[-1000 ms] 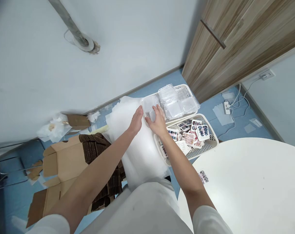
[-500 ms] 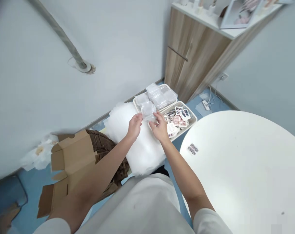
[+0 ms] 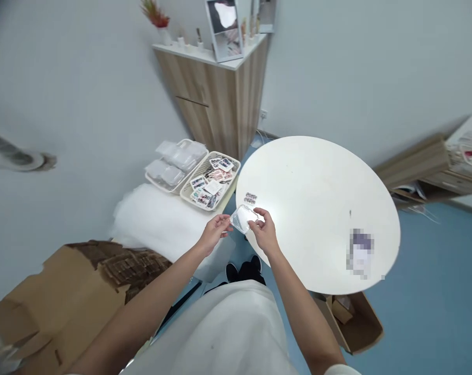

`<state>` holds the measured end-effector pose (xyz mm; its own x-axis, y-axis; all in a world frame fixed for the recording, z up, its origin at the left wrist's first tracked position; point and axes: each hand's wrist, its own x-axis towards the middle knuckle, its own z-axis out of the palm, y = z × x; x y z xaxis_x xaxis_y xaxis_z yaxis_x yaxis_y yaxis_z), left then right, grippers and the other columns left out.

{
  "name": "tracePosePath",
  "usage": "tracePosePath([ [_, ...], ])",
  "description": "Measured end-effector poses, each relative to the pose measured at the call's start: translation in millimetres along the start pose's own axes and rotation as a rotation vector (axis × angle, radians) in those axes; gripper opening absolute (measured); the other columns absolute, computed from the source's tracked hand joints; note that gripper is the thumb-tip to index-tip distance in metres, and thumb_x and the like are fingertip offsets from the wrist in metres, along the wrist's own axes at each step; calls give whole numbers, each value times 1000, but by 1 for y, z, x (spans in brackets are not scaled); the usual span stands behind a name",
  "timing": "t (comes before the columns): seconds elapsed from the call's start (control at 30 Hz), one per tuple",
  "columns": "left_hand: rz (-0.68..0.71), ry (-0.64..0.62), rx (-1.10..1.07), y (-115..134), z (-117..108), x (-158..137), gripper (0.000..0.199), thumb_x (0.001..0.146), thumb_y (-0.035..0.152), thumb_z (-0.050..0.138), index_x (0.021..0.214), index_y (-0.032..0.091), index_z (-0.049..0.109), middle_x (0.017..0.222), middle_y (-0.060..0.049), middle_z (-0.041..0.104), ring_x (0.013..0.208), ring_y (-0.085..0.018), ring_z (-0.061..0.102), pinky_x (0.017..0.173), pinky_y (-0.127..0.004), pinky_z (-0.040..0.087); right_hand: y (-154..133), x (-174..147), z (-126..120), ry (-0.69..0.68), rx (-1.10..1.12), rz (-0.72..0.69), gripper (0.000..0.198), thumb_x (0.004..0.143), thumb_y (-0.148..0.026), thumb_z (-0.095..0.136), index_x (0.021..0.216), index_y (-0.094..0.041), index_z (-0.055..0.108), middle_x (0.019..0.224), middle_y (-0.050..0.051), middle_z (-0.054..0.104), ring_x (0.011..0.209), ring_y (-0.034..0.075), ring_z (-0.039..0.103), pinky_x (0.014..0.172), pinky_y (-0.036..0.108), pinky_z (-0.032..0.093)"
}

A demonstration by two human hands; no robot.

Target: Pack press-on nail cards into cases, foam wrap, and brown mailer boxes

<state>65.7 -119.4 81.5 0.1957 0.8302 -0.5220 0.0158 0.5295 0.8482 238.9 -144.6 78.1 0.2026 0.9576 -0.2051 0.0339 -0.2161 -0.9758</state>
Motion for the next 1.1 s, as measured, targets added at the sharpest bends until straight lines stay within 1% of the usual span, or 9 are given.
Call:
tracePosePath([
  [0.13,-49,-218,58,-2,41,6,40,74,43,56,106,19,52,96,-7,62,78,-13,59,64,-25,44,10,-21,-46,11,95,50,38,65,-34,65,99,-24,50,106,3,56,62,10,56,60,29,49],
  [0.3,-75,-442,163,-10,93,14,40,71,41,61,103,18,56,91,-6,63,75,-13,59,64,-25,44,18,-40,-105,60,121,97,37,65,-34,66,98,-24,53,102,4,59,67,13,59,64,32,50],
  [0.47,-114,-505,213,-11,144,21,43,68,40,64,104,18,54,93,-8,63,77,-16,62,64,-26,44,26,-41,-160,32,112,137,37,65,-33,66,98,-22,55,101,5,62,68,13,58,69,34,49],
  [0.63,-77,-457,239,-11,183,27,55,70,39,64,119,21,45,84,-5,63,73,-16,63,63,-26,44,40,-29,-194,-1,89,106,40,70,-37,61,106,-25,50,114,6,56,76,15,60,72,35,50],
  [0.77,-61,-364,233,-15,195,32,60,69,40,64,122,21,43,81,-5,63,73,-16,62,63,-26,45,50,-26,-207,-39,-22,55,54,71,-38,61,120,-27,40,107,6,59,93,20,59,84,41,47],
  [0.83,-66,-353,243,-16,195,34,58,69,41,64,120,21,45,81,-5,63,72,-16,63,62,-27,45,53,-28,-209,-56,-104,0,64,68,-37,65,124,-29,36,116,8,53,100,22,56,88,44,45],
  [0.9,-66,-364,258,-16,193,36,56,69,42,64,118,20,47,83,-6,63,72,-17,63,63,-27,45,55,-31,-210,-84,-199,-61,70,65,-36,68,126,-31,34,130,9,41,107,25,52,89,46,44],
  [1.03,-58,-421,275,-12,187,43,52,70,43,62,114,21,46,88,-7,63,74,-17,64,65,-27,45,52,-40,-203,-119,-404,-155,65,65,-32,67,123,-32,38,140,6,27,123,27,36,92,48,41],
  [1.1,-51,-468,287,-8,185,45,52,70,43,62,114,21,46,88,-7,63,75,-17,63,65,-27,45,49,-44,-197,-91,-461,-181,58,68,-28,65,120,-31,41,141,6,25,124,26,35,93,47,41],
])
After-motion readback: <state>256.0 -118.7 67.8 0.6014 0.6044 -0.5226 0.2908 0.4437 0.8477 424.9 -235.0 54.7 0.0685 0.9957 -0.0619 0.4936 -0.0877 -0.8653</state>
